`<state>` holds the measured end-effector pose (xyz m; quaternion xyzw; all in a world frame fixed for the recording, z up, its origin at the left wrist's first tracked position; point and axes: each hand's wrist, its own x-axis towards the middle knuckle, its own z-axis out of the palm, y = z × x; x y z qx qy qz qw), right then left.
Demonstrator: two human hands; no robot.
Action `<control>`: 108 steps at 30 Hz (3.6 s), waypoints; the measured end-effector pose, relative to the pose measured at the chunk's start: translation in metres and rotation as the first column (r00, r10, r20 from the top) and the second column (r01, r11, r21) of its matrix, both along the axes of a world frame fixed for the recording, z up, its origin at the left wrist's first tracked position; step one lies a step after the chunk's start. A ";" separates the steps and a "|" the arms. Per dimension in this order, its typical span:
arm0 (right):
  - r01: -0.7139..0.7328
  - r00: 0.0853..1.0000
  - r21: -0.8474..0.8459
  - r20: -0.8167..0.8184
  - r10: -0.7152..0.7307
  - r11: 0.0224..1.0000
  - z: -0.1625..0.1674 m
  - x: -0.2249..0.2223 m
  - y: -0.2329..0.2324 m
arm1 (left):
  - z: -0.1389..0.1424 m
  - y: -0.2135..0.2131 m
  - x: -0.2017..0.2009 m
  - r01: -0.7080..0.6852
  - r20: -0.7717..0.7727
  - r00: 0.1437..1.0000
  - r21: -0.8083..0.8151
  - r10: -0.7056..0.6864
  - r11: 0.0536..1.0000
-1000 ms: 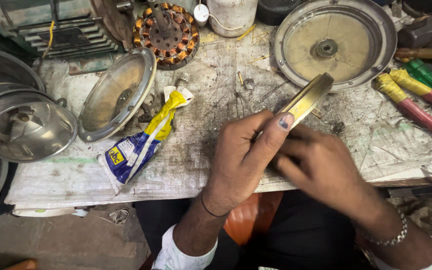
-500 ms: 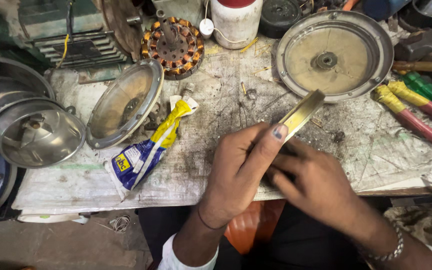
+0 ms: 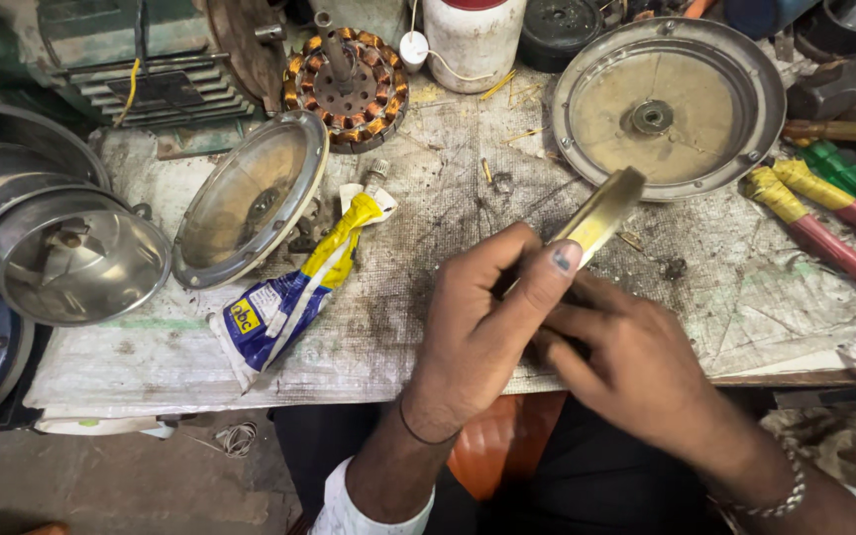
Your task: The person holds a brass-colored metal ring in one hand and repeatedly rubs and scrapes its inner edge with a small abrasive block, rotating the ring to work around the circumference. They continue working the ring's surface over the bench throughout the clip.
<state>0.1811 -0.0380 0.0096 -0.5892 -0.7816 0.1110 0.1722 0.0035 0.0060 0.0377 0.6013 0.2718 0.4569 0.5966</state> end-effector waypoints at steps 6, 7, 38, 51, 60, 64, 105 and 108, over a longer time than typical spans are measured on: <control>0.031 0.992 0.154 0.120 -0.050 0.988 0.004 -0.004 0.000 | -0.007 0.002 0.001 -0.042 0.083 0.996 0.034 0.039 0.999; -0.002 0.997 0.120 0.077 -0.007 0.993 0.004 -0.004 0.001 | -0.008 0.002 0.002 -0.035 0.101 0.994 0.012 0.033 0.999; 0.011 0.997 0.102 0.076 -0.018 0.995 0.014 -0.003 0.003 | -0.020 0.009 0.008 -0.132 0.109 0.986 0.064 0.124 0.989; 0.011 0.995 0.217 0.093 -0.032 0.976 0.013 -0.005 0.002 | -0.018 0.011 0.011 -0.156 0.069 0.987 0.124 0.148 0.980; -0.007 0.967 0.281 0.246 -0.064 0.960 0.009 -0.016 0.001 | -0.002 0.007 -0.011 0.017 0.159 0.987 -0.014 -0.014 1.000; 0.115 0.894 0.219 0.403 -0.197 0.969 0.003 0.001 0.006 | -0.013 0.008 0.001 -0.153 0.037 0.988 0.228 0.149 0.962; 0.061 0.994 0.344 -0.108 -0.025 0.937 0.001 0.008 0.010 | -0.007 0.011 -0.005 -0.197 -0.058 0.973 0.295 0.223 0.935; 0.108 0.977 0.340 -0.210 -0.037 0.934 0.003 0.014 0.008 | -0.007 0.011 -0.005 -0.210 -0.074 0.968 0.293 0.241 0.933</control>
